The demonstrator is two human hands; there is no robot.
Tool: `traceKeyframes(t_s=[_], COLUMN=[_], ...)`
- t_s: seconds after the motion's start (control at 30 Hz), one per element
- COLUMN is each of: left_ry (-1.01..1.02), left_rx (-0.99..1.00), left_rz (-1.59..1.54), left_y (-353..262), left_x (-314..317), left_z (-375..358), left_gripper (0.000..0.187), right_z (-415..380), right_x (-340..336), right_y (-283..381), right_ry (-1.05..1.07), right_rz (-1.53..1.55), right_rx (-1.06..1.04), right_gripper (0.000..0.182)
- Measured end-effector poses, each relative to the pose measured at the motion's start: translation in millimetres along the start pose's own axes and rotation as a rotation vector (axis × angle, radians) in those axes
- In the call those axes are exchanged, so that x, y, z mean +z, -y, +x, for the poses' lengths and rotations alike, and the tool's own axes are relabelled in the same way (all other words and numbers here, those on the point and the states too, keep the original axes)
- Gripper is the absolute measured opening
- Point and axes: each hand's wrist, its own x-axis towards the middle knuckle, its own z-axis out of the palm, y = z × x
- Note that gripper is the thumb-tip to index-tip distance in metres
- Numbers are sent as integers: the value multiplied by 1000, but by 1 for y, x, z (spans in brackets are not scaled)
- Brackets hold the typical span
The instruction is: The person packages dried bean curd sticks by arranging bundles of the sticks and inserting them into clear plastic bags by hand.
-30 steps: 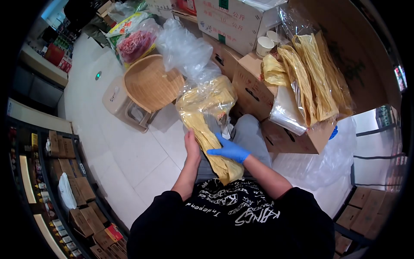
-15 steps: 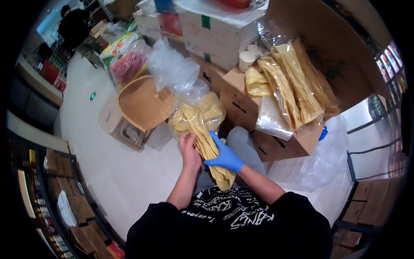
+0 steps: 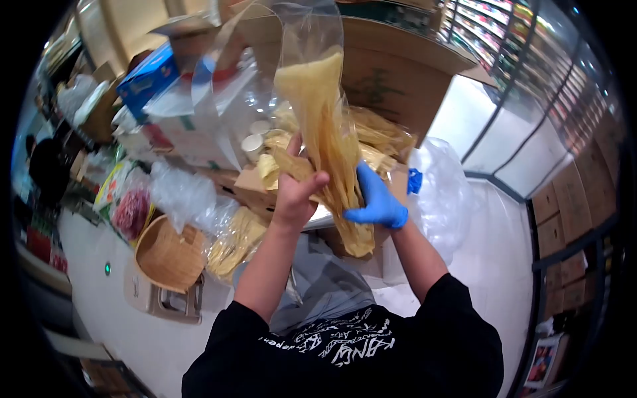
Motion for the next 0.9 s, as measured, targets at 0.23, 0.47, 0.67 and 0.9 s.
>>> traceKeyframes(t_s=[0.23,0.47,0.67,0.9], left_ry=[-95,-263,-334,-304], left_rx=[130,224,252,314], left_rz=[202,374,514,758], left_y=[72,111,134,159], left_x=[24,45,50,56], left_z=[53,54,54,39], left_gripper=[55,61,70,82], right_z=[-1,-33,-40,-21], right_x=[-76,-101,-113,-96], right_y=[-7,-8,-22,-1], right_ry=[23,-128,-279,-440], right_rz=[-35,-245,-7,-286], right_rx=[57,246,82,-53], right_gripper=[97,99,84,101])
